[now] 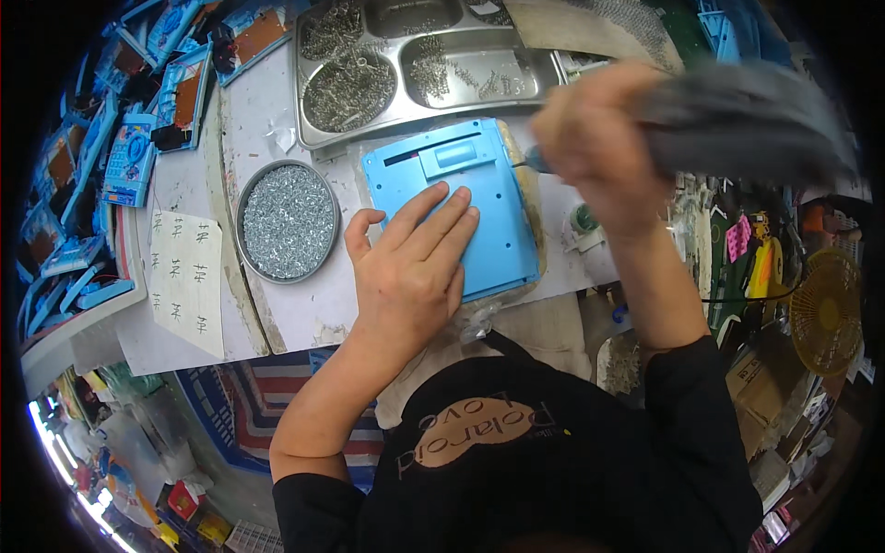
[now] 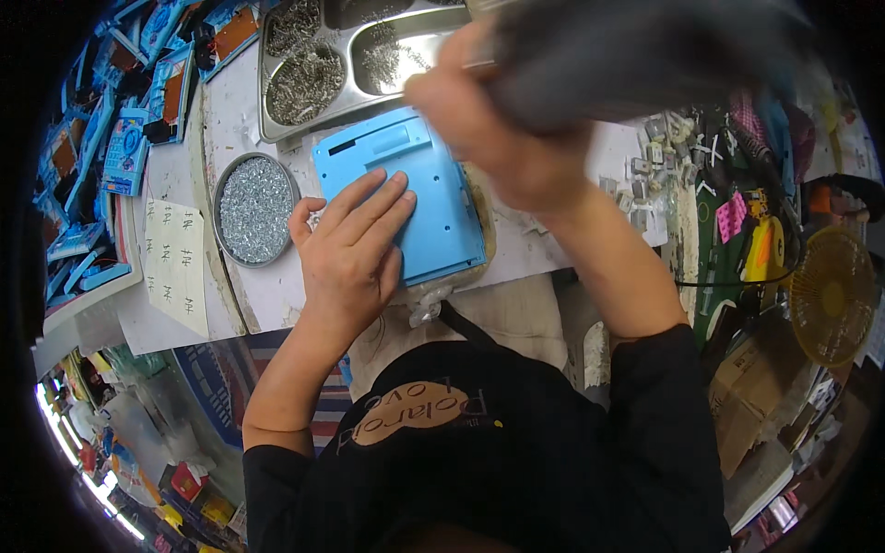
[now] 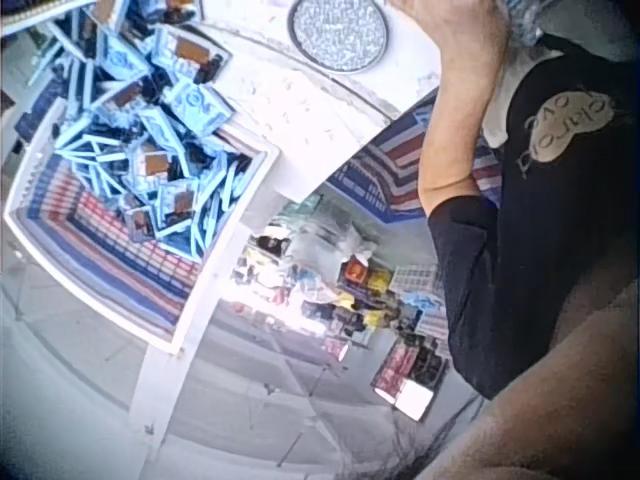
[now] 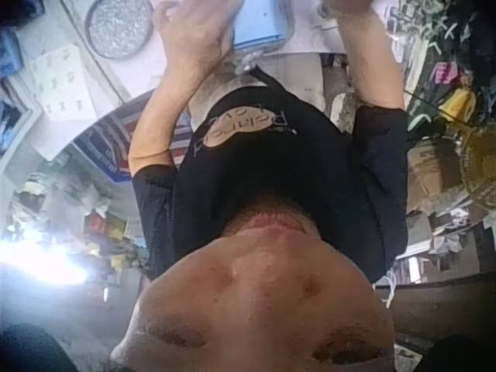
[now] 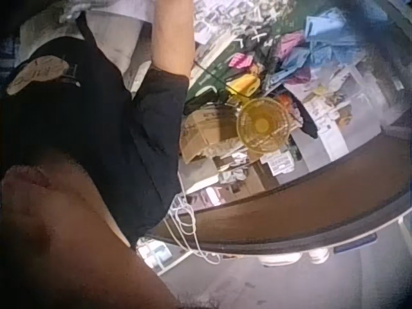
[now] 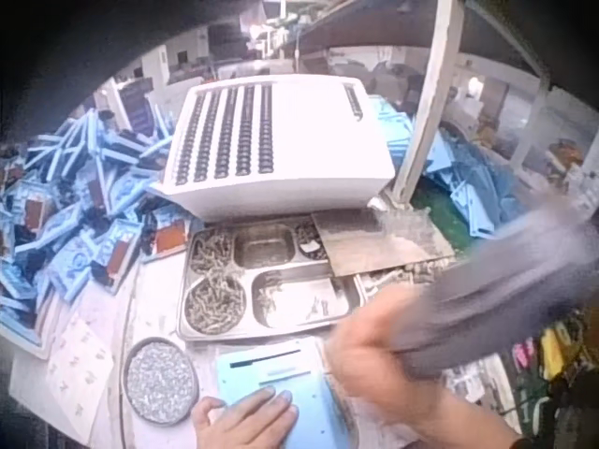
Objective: Assembling or repairing a small blue electronic toy component using a soldering iron and an electric screwdriver.
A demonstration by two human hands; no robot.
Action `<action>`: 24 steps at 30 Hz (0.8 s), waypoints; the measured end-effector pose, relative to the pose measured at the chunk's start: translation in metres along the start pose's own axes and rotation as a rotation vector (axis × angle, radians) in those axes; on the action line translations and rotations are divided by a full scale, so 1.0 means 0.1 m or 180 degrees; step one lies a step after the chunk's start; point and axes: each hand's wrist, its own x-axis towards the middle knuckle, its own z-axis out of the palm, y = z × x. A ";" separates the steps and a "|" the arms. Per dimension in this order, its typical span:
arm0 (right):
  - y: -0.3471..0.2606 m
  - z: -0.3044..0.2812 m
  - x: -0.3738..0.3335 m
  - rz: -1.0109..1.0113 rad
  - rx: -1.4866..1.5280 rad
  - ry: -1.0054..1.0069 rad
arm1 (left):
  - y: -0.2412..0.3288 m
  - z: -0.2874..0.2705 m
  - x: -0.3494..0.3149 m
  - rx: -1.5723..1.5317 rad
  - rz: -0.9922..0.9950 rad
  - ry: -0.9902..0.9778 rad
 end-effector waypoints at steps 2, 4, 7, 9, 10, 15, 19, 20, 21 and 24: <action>0.11 0.08 -0.04 0.0016 -0.0494 0.0108 | 0.01 -0.01 0.01 0.0001 -0.0017 0.0001; 0.01 0.01 -0.08 0.0227 -0.0237 0.0022 | 0.02 -0.01 0.00 -0.0022 -0.0024 -0.0022; -0.22 -0.03 0.02 -0.0020 0.0195 -0.0304 | -0.03 0.03 -0.01 -0.0001 -0.0142 -0.0036; -0.19 -0.05 0.07 0.0026 0.0028 -0.0171 | -0.02 0.01 0.01 -0.0033 -0.0114 -0.0072; -0.20 -0.03 0.09 -0.0028 0.0060 -0.0132 | 0.00 0.00 -0.01 -0.0043 -0.0106 -0.0078; 0.14 0.10 -0.01 0.0149 -0.0324 0.0186 | 0.02 0.01 0.02 -0.0082 -0.0105 -0.0019; -0.12 0.04 -0.02 0.0362 -0.0388 0.0060 | 0.01 0.00 -0.04 -0.0068 -0.0120 -0.0002; -0.26 0.07 -0.03 0.0450 0.0008 -0.0017 | -0.01 0.03 -0.06 -0.0049 -0.0157 0.0039; -0.38 0.13 -0.10 0.0536 0.0230 -0.0011 | 0.00 0.05 -0.08 -0.0065 -0.0174 0.0049; -0.38 0.15 -0.36 0.0697 -0.0671 0.0014 | -0.01 0.09 0.01 -0.0183 -0.0068 0.0111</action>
